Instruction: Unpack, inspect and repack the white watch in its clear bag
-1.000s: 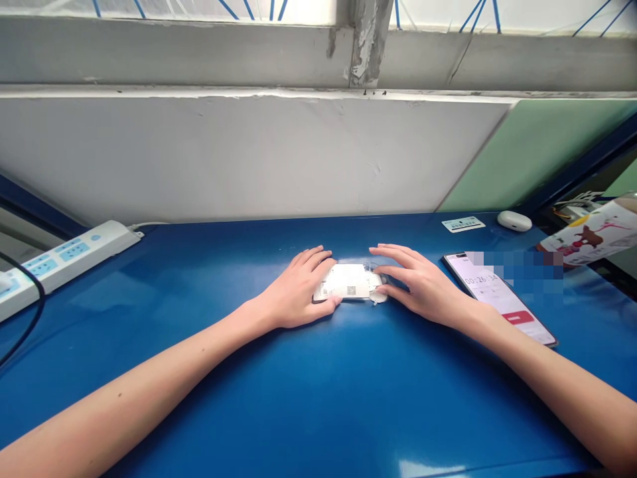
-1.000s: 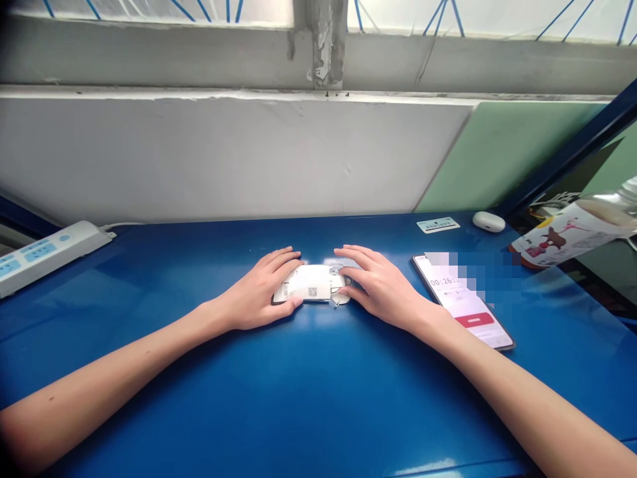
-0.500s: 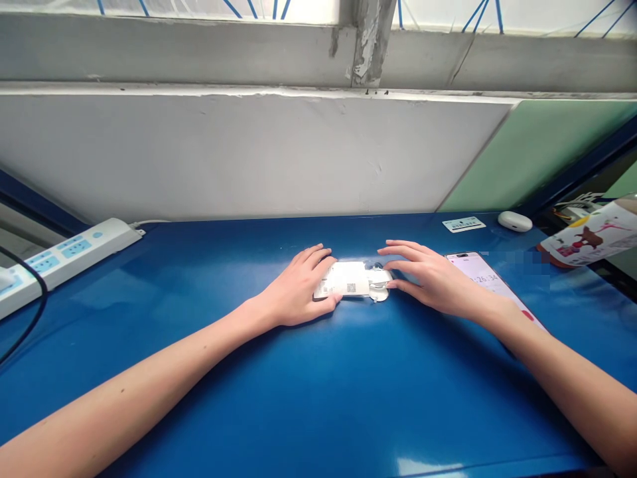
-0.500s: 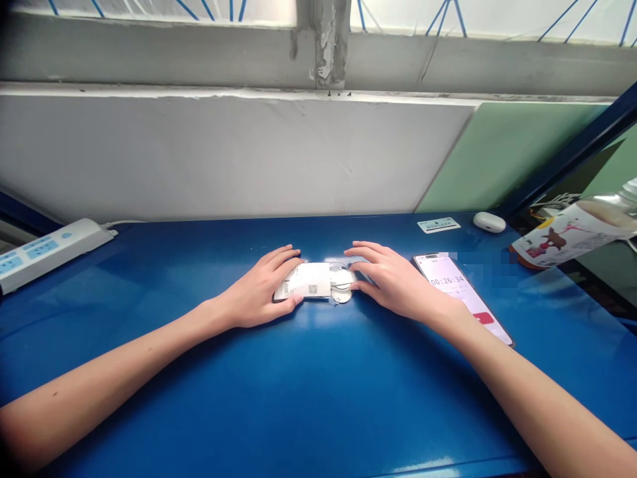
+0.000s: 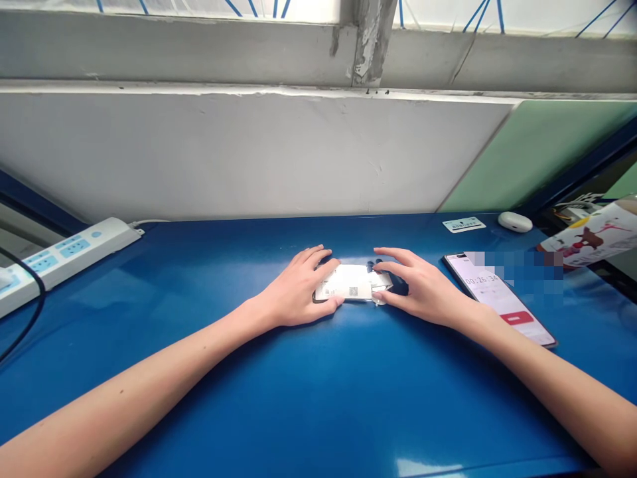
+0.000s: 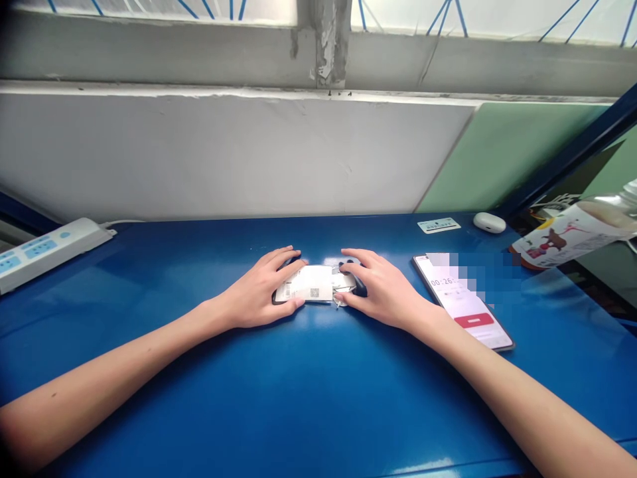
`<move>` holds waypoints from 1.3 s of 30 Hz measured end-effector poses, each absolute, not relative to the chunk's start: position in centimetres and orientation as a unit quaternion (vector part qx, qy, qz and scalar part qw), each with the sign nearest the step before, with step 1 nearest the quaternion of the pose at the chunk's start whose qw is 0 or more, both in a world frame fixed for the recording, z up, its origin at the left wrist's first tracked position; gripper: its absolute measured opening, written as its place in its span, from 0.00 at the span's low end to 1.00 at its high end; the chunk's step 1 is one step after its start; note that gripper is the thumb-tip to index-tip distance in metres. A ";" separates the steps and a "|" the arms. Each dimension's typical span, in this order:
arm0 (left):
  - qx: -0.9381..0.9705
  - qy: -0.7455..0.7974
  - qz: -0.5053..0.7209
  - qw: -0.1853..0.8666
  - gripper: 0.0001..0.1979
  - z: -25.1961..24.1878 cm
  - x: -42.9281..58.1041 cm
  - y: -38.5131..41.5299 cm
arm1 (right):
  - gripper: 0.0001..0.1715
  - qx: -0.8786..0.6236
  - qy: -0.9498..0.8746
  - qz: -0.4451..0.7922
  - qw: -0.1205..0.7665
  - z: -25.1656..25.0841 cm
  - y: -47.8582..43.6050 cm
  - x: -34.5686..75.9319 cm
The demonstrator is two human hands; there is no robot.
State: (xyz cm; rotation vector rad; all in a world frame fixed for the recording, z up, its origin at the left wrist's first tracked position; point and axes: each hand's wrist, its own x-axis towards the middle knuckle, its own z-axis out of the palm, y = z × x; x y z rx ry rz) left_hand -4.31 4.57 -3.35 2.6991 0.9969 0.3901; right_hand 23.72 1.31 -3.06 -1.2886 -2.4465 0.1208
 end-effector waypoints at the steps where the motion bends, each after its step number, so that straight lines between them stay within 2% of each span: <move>1: 0.923 0.343 0.130 0.119 0.32 -3.3 -4.3 4.6 | 0.18 -0.463 -0.865 0.040 0.189 -3.1 1.3 23.6; 12: 0.922 0.347 0.132 0.113 0.31 -3.6 -4.2 4.6 | 0.13 -0.471 -0.864 -0.029 0.179 -2.4 1.9 24.7; 15: 0.921 0.345 0.136 0.116 0.30 -3.6 -4.2 4.7 | 0.15 -0.484 -0.859 -0.024 0.164 -2.3 1.8 24.9; 20: 0.922 0.341 0.144 0.118 0.30 -3.7 -4.3 4.7 | 0.24 -0.471 -0.870 -0.004 0.149 -2.7 1.8 25.0; 25: 0.919 0.339 0.152 0.129 0.30 -3.6 -4.4 4.7 | 0.18 -0.439 -0.883 0.049 0.160 -2.9 1.9 24.7; 30: 0.919 0.342 0.148 0.130 0.30 -3.6 -4.3 4.7 | 0.18 -0.433 -0.884 0.086 0.153 -2.7 2.1 24.9; 35: 0.920 0.341 0.145 0.125 0.30 -3.6 -4.4 4.7 | 0.15 -0.426 -0.891 0.066 0.143 -2.5 2.2 25.2; 39: 0.917 0.342 0.156 0.132 0.29 -3.5 -4.3 4.7 | 0.18 -0.429 -0.892 0.045 0.131 -2.5 2.0 25.2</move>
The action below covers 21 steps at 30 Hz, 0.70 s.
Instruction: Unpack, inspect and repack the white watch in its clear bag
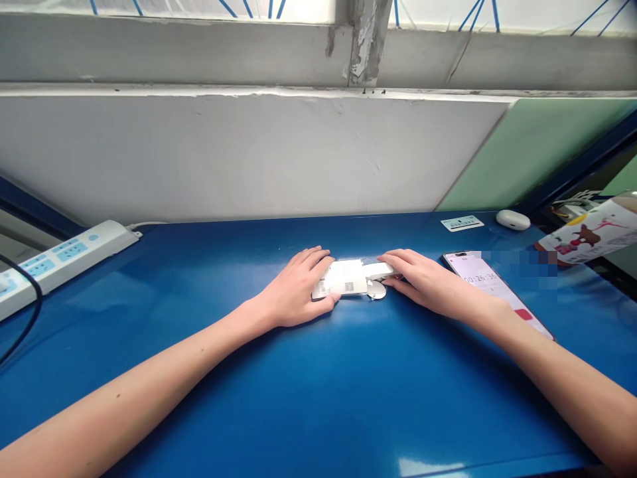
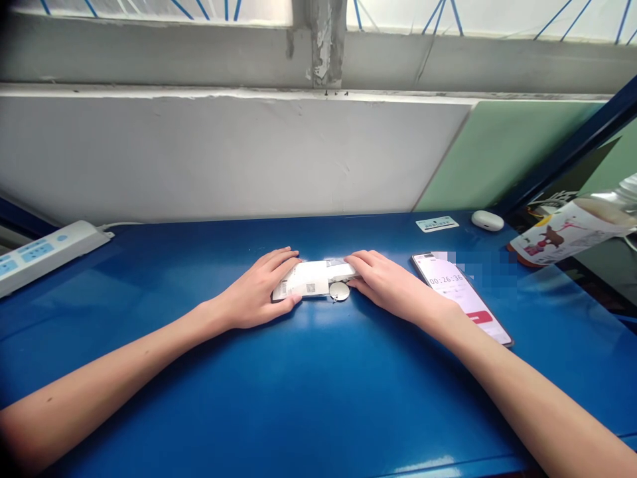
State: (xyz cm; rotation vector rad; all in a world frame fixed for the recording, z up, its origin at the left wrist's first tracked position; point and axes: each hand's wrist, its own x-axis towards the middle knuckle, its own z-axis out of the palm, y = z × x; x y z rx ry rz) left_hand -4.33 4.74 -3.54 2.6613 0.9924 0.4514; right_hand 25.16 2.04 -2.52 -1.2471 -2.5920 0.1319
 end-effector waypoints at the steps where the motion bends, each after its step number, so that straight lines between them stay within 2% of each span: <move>1: 0.917 0.342 0.156 0.134 0.29 -3.5 -4.3 4.7 | 0.19 -0.430 -0.893 0.033 0.128 -2.5 2.0 25.2; 8: 0.921 0.342 0.139 0.122 0.31 -3.6 -4.4 4.8 | 0.26 -0.450 -0.872 -0.078 0.174 -2.5 2.6 26.1; 16: 0.916 0.344 0.129 0.159 0.39 -2.8 -4.5 4.9 | 0.38 -0.456 -0.844 -0.057 0.278 -2.4 2.6 25.7; 18: 0.907 0.351 0.178 0.152 0.38 -2.6 -4.4 4.9 | 0.38 -0.443 -0.847 -0.046 0.290 -2.4 2.4 25.4; 21: 0.877 0.343 0.318 0.106 0.39 -2.4 -4.0 4.7 | 0.36 -0.427 -0.850 -0.031 0.307 -2.4 2.0 24.8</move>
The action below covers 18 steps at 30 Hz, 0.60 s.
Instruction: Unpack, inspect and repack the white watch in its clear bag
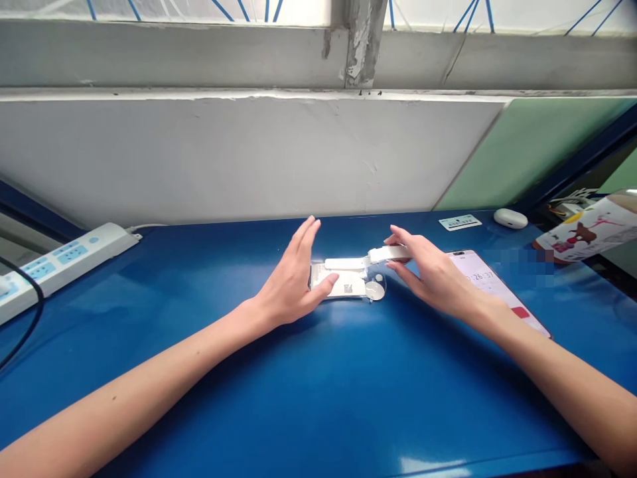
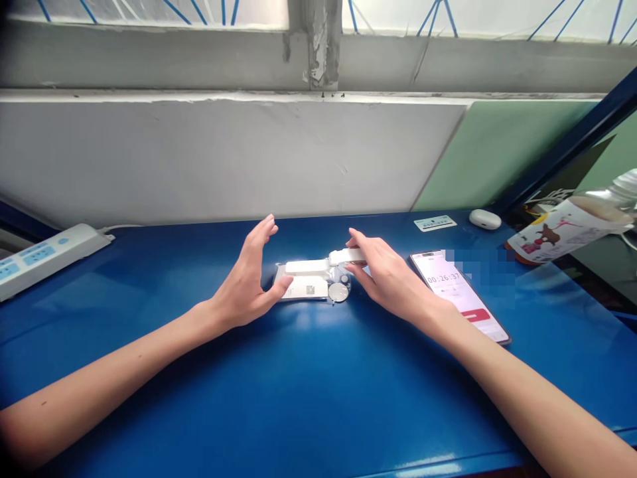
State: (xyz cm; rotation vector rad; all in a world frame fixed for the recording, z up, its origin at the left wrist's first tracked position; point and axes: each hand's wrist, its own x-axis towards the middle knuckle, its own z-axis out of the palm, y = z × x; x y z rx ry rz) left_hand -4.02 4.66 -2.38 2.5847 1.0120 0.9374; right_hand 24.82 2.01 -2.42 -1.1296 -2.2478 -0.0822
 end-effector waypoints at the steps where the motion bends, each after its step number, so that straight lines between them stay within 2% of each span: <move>1: 0.871 0.332 0.351 0.087 0.40 -2.2 -3.8 4.5 | 0.35 -0.423 -0.849 -0.024 0.315 -2.4 1.8 24.6; 5: 0.900 0.289 0.321 0.050 0.37 -1.2 -3.0 3.8 | 0.32 -0.391 -0.856 0.017 0.339 -2.2 1.0 23.1; 10: 0.924 0.284 0.249 0.059 0.18 -0.6 -2.4 3.1 | 0.21 -0.353 -0.862 0.033 0.362 -0.9 0.6 21.2; 12: 0.924 0.274 0.251 0.096 0.13 -0.5 -2.3 2.8 | 0.15 -0.361 -0.845 0.056 0.391 -0.1 0.8 20.7; 15: 0.900 0.254 0.296 0.194 0.14 0.0 -1.8 2.1 | 0.06 -0.405 -0.779 0.150 0.454 1.4 1.5 19.8; 18: 0.839 0.231 0.336 0.360 0.15 0.4 -1.0 1.1 | 0.13 -0.407 -0.684 0.329 0.509 2.6 2.5 18.9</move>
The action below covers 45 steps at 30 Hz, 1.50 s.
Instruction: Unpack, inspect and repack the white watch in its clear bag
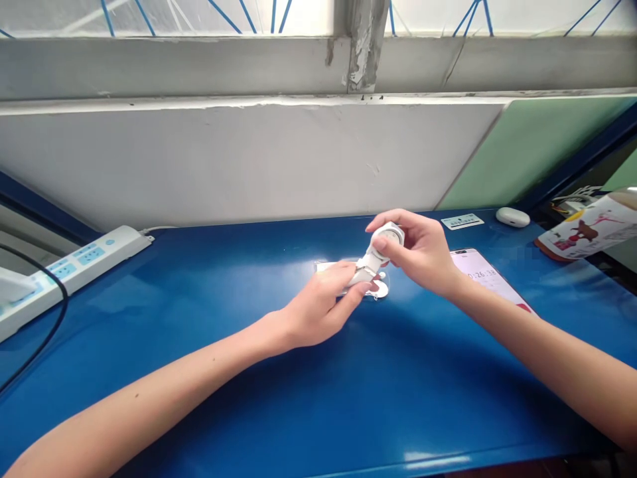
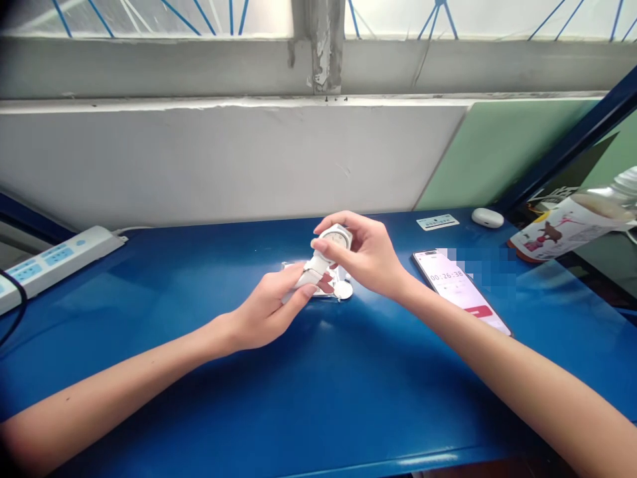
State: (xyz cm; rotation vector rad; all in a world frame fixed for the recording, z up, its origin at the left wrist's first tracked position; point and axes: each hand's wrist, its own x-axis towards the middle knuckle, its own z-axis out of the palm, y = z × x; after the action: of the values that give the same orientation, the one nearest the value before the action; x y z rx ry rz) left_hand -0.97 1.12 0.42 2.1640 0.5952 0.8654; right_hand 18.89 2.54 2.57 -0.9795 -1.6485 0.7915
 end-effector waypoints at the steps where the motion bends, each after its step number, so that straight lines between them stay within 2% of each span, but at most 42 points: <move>1: 0.807 0.231 0.338 0.426 0.16 0.5 -0.6 0.8 | 0.15 -0.406 -0.655 0.391 0.503 2.8 2.9 18.5; 4: 0.665 0.246 0.331 0.623 0.17 0.3 0.2 0.2 | 0.24 -0.381 -0.576 0.548 0.472 2.8 3.9 17.4; 6: 0.567 0.238 0.304 0.728 0.19 0.0 0.5 0.2 | 0.28 -0.373 -0.528 0.611 0.457 2.4 4.4 16.8; 10: 0.468 0.213 0.255 0.819 0.19 -0.2 0.5 0.5 | 0.28 -0.371 -0.488 0.674 0.412 1.3 4.7 16.0; 20: 0.404 0.212 0.260 0.851 0.16 -1.3 0.1 1.2 | 0.26 -0.361 -0.464 0.693 0.417 -0.1 5.4 15.7; 27: 0.386 0.219 0.230 0.866 0.15 -1.4 0.1 1.2 | 0.34 -0.272 -0.416 0.782 0.377 0.3 5.5 15.7; 29: 0.383 0.220 0.230 0.867 0.16 -1.4 0.2 1.2 | 0.32 -0.241 -0.414 0.803 0.355 0.4 5.4 15.7; 33: 0.379 0.244 0.236 0.861 0.17 -1.4 0.3 1.1 | 0.21 -0.223 -0.413 0.814 0.344 0.4 5.4 15.8; 45: 0.360 0.249 0.232 0.869 0.16 -1.6 0.5 0.9 | 0.26 -0.237 -0.360 0.821 0.375 0.6 5.6 15.7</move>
State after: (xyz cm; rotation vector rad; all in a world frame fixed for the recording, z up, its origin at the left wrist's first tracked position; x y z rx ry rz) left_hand 0.46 0.90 -1.57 0.7538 0.5203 0.4861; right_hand 15.69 5.59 0.63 -0.6057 -0.9214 2.1001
